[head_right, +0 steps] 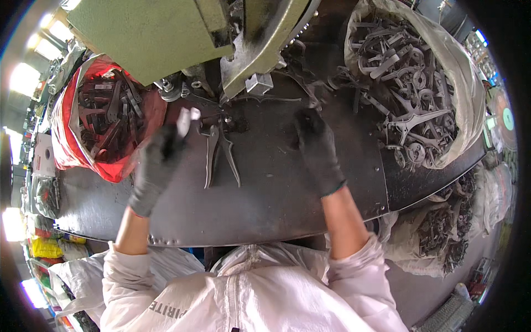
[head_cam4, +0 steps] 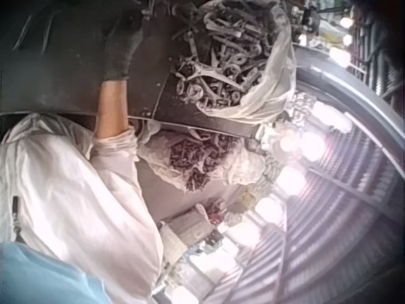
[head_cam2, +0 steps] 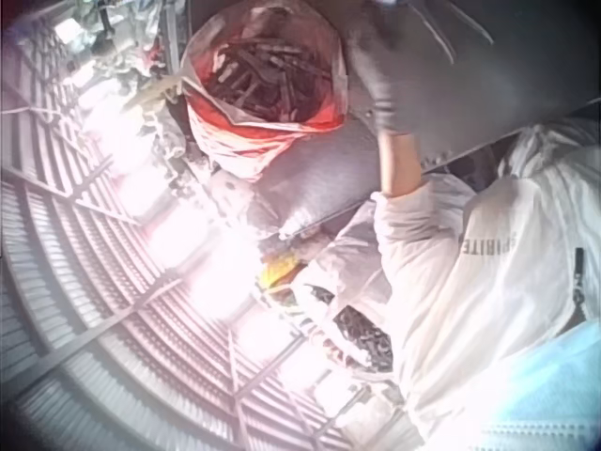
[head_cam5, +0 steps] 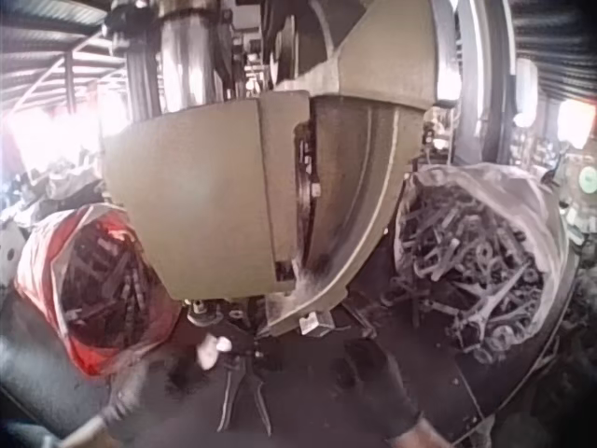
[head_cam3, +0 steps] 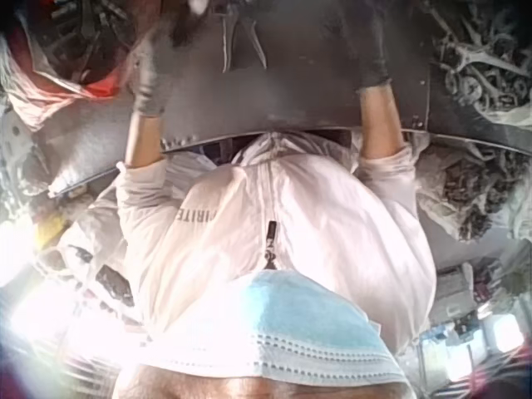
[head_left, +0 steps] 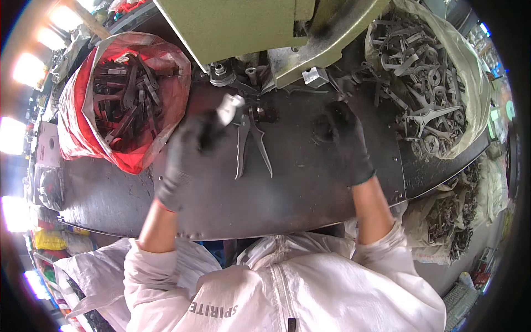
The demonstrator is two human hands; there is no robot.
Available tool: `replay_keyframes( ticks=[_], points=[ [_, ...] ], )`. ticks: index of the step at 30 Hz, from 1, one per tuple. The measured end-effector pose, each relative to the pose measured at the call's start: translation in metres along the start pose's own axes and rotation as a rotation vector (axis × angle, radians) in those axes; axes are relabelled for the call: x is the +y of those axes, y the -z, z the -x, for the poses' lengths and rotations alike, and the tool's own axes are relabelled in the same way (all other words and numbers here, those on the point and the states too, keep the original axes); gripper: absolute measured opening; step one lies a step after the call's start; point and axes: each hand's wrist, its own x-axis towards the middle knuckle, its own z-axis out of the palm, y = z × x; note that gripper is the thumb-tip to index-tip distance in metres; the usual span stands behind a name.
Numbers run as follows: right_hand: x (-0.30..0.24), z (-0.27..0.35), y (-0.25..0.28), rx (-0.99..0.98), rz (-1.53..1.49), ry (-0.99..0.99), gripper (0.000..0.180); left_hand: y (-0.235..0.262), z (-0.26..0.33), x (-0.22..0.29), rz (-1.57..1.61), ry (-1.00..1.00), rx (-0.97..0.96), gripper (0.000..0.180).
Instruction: Processing and assembling metal components using an industrial machine press.
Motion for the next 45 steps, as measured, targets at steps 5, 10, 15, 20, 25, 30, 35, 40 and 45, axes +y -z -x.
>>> replay_keyframes(
  ticks=[5,10,15,20,25,30,35,40,45],
  points=[
    [-0.004,0.022,-0.031,0.260,-0.214,0.379,0.029,-0.049,0.006,0.004,0.353,0.161,-0.313,0.021],
    [-0.044,0.019,-0.030,-0.069,-0.348,0.034,0.027,-0.037,-0.001,-0.010,0.209,0.384,-0.352,0.028],
    [-0.061,0.009,-0.058,-0.166,-0.426,-0.035,0.020,-0.043,0.000,0.001,0.923,0.289,-0.247,0.026],
    [-0.061,0.010,-0.072,-0.293,-0.341,-0.023,0.018,-0.043,-0.013,-0.009,0.710,0.084,-0.293,0.035],
    [-0.059,0.011,-0.077,-0.237,-0.292,0.085,0.021,-0.043,-0.011,-0.013,0.955,0.258,-0.327,0.045],
    [-0.052,0.007,-0.076,-0.201,-0.221,0.147,0.023,-0.055,-0.021,-0.022,0.995,0.100,-0.314,0.049],
    [-0.055,0.005,-0.078,-0.257,-0.281,0.145,0.026,-0.043,-0.026,-0.014,0.914,0.137,-0.424,0.039],
    [-0.036,0.003,-0.092,-0.249,-0.372,0.025,0.028,-0.082,-0.008,-0.055,0.603,-0.071,-0.315,0.034],
    [-0.027,-0.004,-0.077,-0.297,-0.314,-0.017,0.028,-0.037,-0.021,-0.034,-0.803,-0.522,-0.213,0.039]
  ],
)
